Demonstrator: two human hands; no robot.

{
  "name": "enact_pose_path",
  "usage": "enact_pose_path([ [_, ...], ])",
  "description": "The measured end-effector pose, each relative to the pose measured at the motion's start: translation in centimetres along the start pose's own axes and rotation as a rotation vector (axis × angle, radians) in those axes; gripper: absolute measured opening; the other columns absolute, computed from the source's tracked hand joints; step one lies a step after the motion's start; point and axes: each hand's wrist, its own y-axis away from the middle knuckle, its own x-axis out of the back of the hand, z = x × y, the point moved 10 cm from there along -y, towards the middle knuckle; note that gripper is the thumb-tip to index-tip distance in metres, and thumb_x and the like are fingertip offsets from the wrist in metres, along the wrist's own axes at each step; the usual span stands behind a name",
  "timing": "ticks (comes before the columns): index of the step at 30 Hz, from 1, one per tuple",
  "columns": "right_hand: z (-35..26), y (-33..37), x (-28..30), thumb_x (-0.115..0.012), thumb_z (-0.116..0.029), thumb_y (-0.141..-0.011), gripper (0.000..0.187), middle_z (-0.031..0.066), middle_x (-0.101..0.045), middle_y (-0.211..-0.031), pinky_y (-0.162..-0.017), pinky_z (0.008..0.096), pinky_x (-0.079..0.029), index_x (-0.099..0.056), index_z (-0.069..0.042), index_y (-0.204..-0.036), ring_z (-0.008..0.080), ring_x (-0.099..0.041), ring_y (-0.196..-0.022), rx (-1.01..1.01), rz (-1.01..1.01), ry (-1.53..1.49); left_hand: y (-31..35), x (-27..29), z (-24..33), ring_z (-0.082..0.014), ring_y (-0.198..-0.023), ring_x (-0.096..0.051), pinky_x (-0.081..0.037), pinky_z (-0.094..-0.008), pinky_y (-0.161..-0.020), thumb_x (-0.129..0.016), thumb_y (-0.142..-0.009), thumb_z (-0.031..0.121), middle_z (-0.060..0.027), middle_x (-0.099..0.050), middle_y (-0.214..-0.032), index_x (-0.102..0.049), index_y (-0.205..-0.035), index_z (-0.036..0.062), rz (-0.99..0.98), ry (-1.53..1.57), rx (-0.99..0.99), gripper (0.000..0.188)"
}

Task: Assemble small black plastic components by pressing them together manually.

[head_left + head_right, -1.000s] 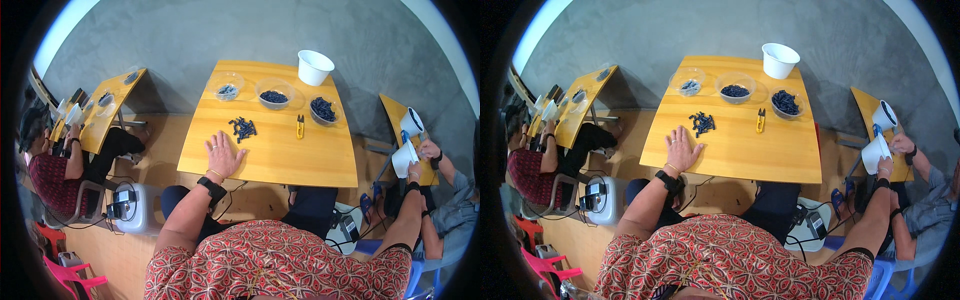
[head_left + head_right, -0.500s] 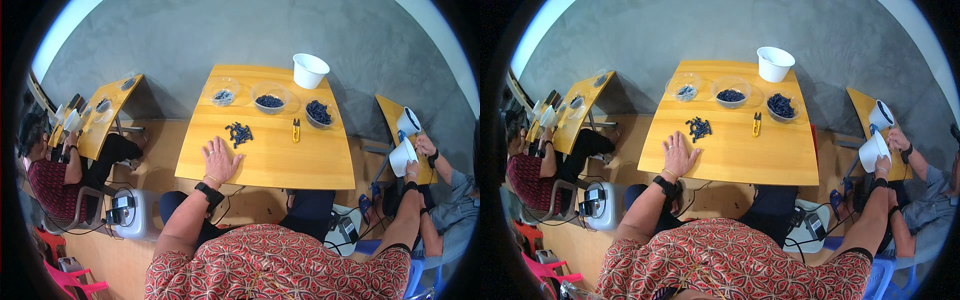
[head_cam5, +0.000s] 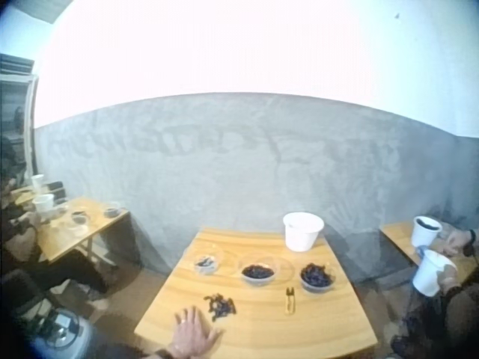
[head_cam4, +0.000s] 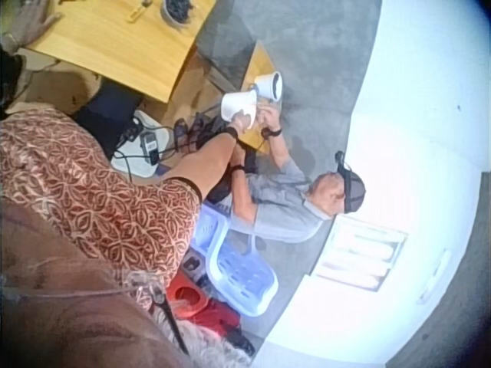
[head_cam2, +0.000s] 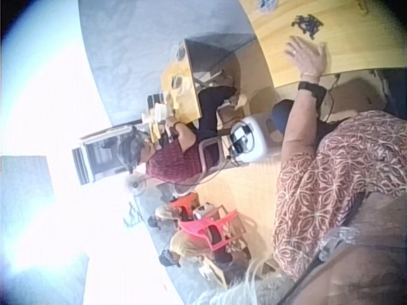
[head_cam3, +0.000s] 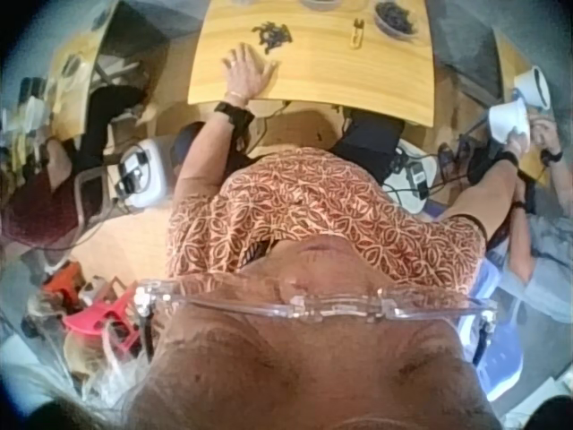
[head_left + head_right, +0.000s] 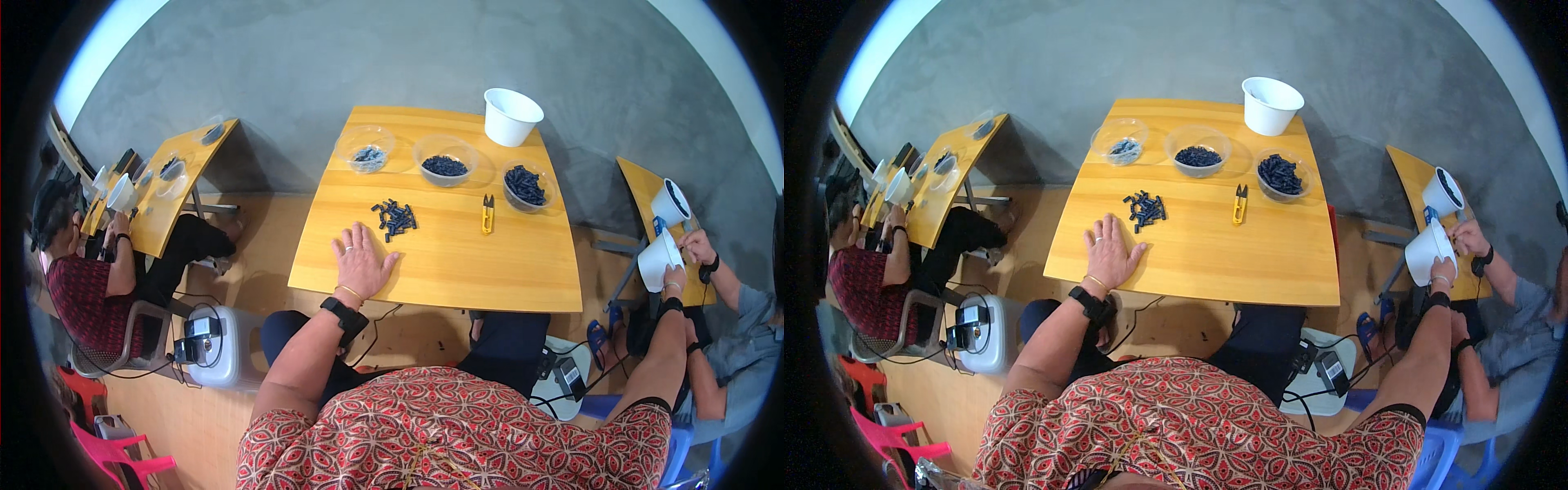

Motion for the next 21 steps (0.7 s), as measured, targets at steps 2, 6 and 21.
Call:
enact_pose_path([
  [2, -0.5, -0.1, -0.3, -0.056, -0.032, -0.081, 0.041, 0.0250, -0.061, -0.098, -0.084, 0.0432, -0.045, -0.061, 0.004, -0.099, 0.0396, -0.058, -0.095, -0.001, -0.009, -0.001, 0.0, 0.1, -0.1, -0.0401, -0.127, -0.024, -0.015, -0.0560, -0.102, -0.043, -0.083, 0.057, -0.0237, -0.028, -0.139, -0.029, -0.131, -0.0120, 0.007, -0.003, 0.002, 0.085],
  [6, 0.0, -0.4, 0.1, -0.056, -0.033, -0.080, 0.041, 0.0249, -0.061, -0.098, -0.083, 0.0427, -0.045, -0.061, 0.003, -0.099, 0.0390, -0.058, -0.094, -0.007, 0.019, 0.053, 0.0, 0.2, 0.1, -0.0400, -0.127, -0.024, -0.015, -0.0559, -0.102, -0.043, -0.083, 0.057, -0.0240, -0.028, -0.139, -0.029, -0.130, -0.0126, 0.004, 0.013, -0.003, 0.085],
  [21, -1.6, 0.6, 0.8, -0.056, -0.031, -0.081, 0.039, 0.0254, -0.060, -0.100, -0.086, 0.0425, -0.044, -0.061, 0.003, -0.100, 0.0393, -0.057, -0.097, -0.021, -0.015, 0.017, 0.1, 0.1, -0.2, -0.0415, -0.127, -0.025, -0.016, -0.0582, -0.101, -0.044, -0.084, 0.055, -0.0258, -0.028, -0.138, -0.027, -0.130, -0.0131, 0.018, 0.013, 0.004, 0.084],
])
